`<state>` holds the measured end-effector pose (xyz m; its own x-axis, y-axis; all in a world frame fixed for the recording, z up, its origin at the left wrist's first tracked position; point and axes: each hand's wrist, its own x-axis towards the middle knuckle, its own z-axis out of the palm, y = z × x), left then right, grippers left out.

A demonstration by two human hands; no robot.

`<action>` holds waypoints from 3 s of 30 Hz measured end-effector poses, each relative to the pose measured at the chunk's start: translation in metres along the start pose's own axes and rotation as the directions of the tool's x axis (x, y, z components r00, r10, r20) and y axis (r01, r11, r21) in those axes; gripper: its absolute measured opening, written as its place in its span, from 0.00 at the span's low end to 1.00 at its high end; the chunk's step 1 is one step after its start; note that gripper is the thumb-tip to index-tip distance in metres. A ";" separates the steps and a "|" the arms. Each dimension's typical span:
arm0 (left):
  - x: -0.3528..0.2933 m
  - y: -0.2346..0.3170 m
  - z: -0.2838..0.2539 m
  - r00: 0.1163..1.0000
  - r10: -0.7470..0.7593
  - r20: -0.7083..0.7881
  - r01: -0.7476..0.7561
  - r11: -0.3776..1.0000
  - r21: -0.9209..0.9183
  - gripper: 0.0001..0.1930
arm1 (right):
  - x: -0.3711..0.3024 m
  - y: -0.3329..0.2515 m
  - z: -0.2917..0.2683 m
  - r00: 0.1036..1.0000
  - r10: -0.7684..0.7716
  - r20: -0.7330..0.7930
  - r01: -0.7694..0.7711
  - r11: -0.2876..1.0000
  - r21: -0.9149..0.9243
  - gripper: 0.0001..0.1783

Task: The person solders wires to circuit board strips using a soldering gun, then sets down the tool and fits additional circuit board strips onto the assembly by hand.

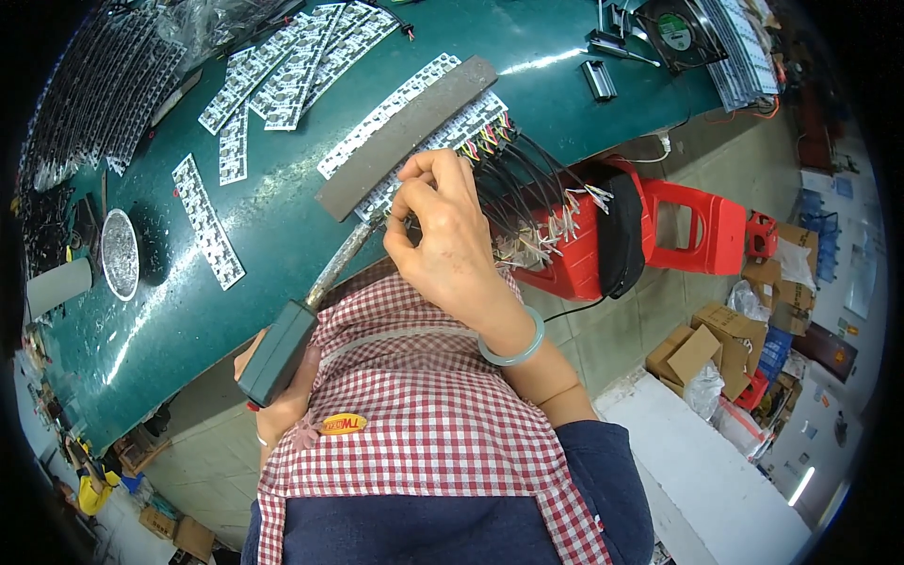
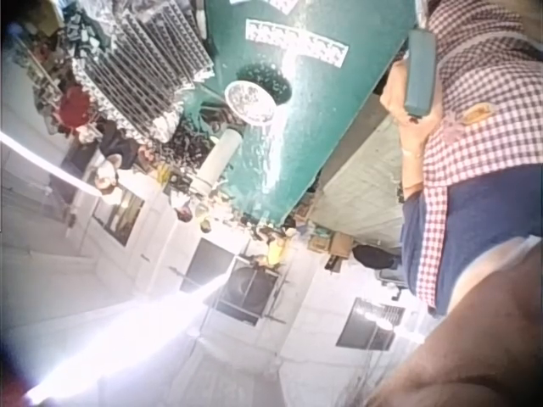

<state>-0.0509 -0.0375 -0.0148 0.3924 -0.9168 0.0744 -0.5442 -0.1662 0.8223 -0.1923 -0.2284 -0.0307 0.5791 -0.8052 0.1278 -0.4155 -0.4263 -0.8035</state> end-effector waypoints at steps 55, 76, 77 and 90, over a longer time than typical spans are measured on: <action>-0.012 -0.007 0.004 0.998 0.009 -0.066 -0.011 0.999 -0.032 0.09 | -0.011 -0.004 0.012 0.982 -0.158 -0.103 0.147 0.983 -0.108 0.08; -0.038 -0.023 -0.001 0.969 -0.079 -0.233 0.063 0.995 -0.072 0.12 | -0.007 -0.004 0.014 0.981 -0.155 -0.118 0.146 0.986 -0.081 0.07; -0.040 -0.023 -0.005 0.971 -0.074 -0.226 0.074 0.997 -0.010 0.13 | -0.006 -0.004 0.016 0.979 -0.165 -0.116 0.157 0.985 -0.071 0.07; -0.047 -0.067 -0.125 0.458 -0.433 -0.776 -0.115 0.837 -0.535 0.16 | -0.022 -0.072 -0.052 0.972 -0.131 -0.194 0.146 0.987 0.062 0.10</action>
<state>0.0602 0.0620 -0.0032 0.9911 -0.0657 0.1157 -0.1039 0.1607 0.9815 -0.2119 -0.2016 0.0545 0.4813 -0.8068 0.3426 -0.2827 -0.5128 -0.8106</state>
